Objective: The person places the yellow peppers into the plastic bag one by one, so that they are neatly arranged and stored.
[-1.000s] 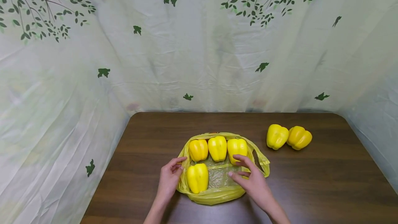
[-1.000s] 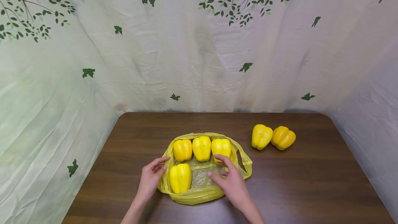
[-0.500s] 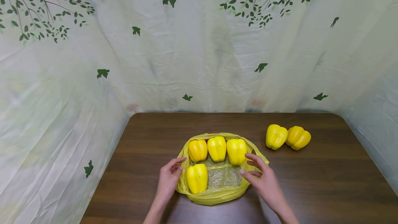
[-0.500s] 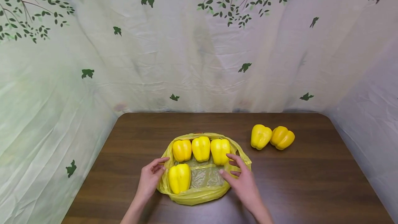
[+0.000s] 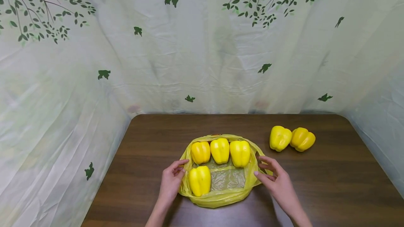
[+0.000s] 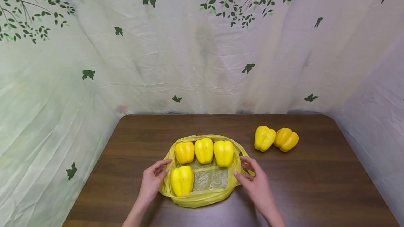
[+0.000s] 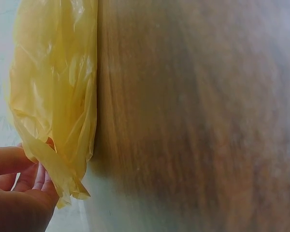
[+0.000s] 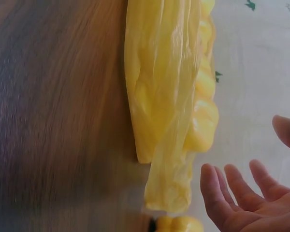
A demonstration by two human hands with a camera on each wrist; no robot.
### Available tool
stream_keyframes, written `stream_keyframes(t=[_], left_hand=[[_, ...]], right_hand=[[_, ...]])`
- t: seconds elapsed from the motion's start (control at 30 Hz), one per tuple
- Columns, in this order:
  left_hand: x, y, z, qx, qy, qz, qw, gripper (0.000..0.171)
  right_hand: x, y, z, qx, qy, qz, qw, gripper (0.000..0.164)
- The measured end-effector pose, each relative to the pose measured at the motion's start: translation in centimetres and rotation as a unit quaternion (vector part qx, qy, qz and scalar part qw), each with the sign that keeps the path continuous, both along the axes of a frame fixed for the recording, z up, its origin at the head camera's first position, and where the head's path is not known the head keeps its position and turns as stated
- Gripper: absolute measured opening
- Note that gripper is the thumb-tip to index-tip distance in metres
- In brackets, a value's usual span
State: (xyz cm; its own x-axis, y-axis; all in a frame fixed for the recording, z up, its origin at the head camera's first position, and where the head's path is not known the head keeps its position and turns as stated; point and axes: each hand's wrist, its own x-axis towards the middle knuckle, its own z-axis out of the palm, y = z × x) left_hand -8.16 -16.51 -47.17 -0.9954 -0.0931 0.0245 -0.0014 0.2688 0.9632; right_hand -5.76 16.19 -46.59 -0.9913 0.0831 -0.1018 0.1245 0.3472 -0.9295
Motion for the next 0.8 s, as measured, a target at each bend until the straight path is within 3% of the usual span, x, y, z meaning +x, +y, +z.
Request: stream_keyframes(t=[0.5, 0.8], left_hand=[[0.1, -0.1, 0.0, -0.001, 0.001, 0.002, 1.0000, 0.031], [0.1, -0.2, 0.0, -0.005, -0.002, 0.001, 1.0000, 0.031]], right_hand=[[-0.3, 2.7, 0.3, 0.056, -0.011, -0.013, 0.998, 0.063], [-0.5, 4.6, 0.1, 0.085, 0.013, -0.013, 0.996, 0.064]])
